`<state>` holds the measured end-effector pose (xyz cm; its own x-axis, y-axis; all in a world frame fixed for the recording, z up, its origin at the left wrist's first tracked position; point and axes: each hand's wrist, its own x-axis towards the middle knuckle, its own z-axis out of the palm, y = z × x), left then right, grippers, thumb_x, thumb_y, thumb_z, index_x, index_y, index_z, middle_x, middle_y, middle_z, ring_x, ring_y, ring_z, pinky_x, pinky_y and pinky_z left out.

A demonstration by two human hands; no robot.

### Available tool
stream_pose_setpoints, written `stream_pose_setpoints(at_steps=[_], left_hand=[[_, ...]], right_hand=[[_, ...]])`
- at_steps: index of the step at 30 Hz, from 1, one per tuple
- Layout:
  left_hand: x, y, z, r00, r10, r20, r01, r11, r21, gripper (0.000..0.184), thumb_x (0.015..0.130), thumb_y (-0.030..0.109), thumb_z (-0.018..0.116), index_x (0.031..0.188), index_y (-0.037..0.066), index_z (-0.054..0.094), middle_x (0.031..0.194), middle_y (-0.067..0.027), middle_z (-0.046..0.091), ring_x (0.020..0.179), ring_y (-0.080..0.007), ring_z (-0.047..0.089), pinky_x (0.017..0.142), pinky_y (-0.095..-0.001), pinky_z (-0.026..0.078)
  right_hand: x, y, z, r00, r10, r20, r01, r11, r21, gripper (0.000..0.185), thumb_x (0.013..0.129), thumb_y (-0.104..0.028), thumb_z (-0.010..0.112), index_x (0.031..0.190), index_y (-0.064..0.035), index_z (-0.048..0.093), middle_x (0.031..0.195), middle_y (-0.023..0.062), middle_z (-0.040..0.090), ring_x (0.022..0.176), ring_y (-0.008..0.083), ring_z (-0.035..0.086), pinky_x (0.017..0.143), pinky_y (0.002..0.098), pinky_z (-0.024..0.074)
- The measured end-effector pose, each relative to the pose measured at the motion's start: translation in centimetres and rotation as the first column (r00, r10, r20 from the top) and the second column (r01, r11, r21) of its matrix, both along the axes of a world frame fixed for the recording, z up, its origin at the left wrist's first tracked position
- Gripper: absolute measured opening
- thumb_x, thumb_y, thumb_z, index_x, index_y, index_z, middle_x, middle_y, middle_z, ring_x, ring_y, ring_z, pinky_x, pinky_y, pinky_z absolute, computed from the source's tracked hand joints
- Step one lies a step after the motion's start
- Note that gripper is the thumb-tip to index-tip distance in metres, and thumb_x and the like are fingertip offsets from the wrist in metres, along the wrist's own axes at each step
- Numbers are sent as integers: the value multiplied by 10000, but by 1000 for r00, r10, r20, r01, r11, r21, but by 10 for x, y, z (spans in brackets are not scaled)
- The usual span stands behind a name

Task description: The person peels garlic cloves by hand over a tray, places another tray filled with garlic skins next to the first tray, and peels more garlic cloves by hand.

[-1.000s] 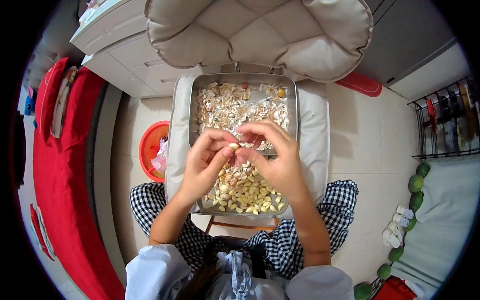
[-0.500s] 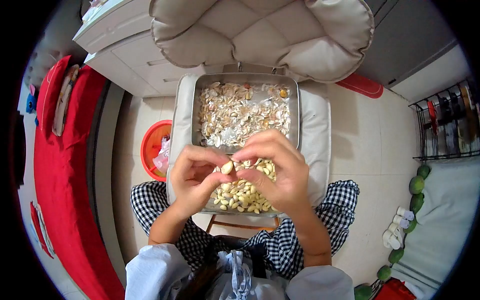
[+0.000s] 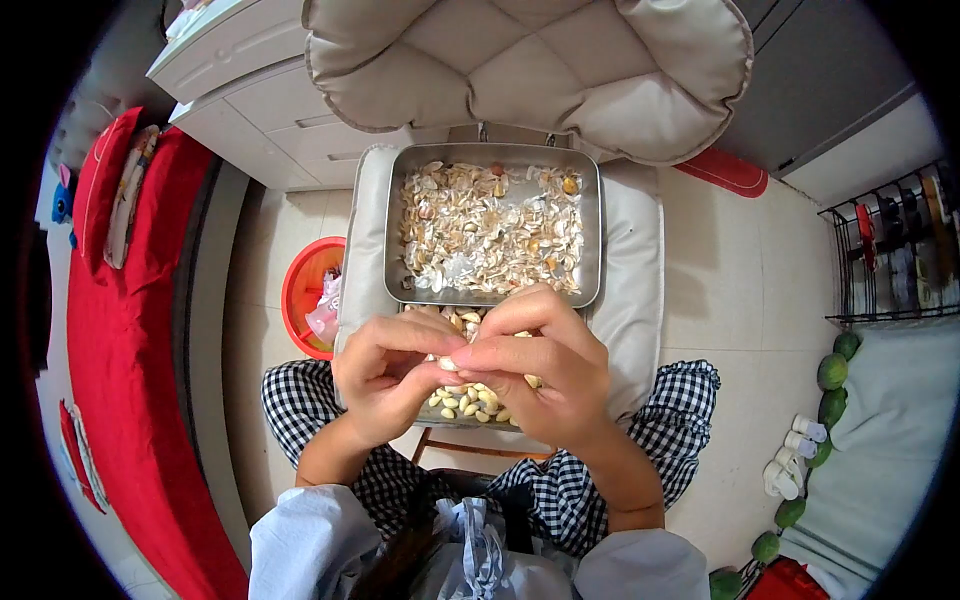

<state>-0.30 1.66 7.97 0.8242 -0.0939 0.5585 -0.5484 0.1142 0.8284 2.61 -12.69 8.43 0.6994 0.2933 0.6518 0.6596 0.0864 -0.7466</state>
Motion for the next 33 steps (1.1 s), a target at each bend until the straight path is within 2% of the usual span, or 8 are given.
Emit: stream_pose_setpoints(at_steps=[2,9,14,18,24,29,31,33], left_hand=[[-2,-4,0,991,-40,-127,14,980,-197,201,693,-71,602,879,-54,526,833,-147,588,751,-197,578,631,-259,470],[-2,0,0,993,-29,-113,13,991,-137,205,689,-96,586,881,-57,526,846,-153,584,763,-220,573,647,-284,469],[1,4,5,938,190,288,-276,915,295,236,673,-116,558,882,-10,528,789,-127,571,700,-231,563,626,-298,453],[0,7,1,897,204,393,-375,820,432,280,648,-132,562,894,0,534,790,-115,571,685,-231,563,616,-296,455],[3,4,-1,920,182,346,-312,876,369,278,648,-131,565,890,2,533,777,-113,564,681,-221,558,604,-292,447],[4,-2,-4,989,107,100,-111,993,39,245,659,-119,579,888,-43,537,796,-151,578,745,-226,566,631,-291,454],[3,-3,-4,996,76,56,-76,997,-2,230,671,-112,576,885,-40,532,809,-150,576,758,-221,564,647,-288,451],[2,-4,-4,999,44,14,-43,998,-46,216,684,-104,574,883,-37,526,821,-149,574,770,-215,561,662,-285,447]], right_hand=[[-1,1,-1,1000,-9,21,9,1000,-11,204,654,-18,665,833,-52,574,760,72,524,653,173,500,573,260,407],[-3,2,0,998,-41,39,40,999,27,210,641,-23,675,822,-32,567,764,75,538,665,190,513,573,268,408],[-3,4,5,998,-68,6,68,998,19,192,638,-10,674,795,-17,563,765,89,551,673,197,530,582,275,415],[-3,3,7,992,-117,35,119,991,-59,179,627,16,661,772,-14,561,756,87,553,668,198,533,594,282,422],[-5,1,13,987,-154,54,162,968,-190,172,624,29,640,765,-15,552,774,77,540,689,203,521,608,279,419],[-7,2,10,986,-139,90,151,977,-151,158,644,8,641,773,-15,554,809,82,536,697,186,522,613,264,426],[-13,9,11,941,-41,-337,106,979,176,162,655,-10,656,786,-12,561,816,94,533,706,156,524,610,242,437],[-8,3,12,963,-52,-265,72,995,66,170,654,-13,663,792,-7,563,817,101,530,706,146,525,610,231,441]])
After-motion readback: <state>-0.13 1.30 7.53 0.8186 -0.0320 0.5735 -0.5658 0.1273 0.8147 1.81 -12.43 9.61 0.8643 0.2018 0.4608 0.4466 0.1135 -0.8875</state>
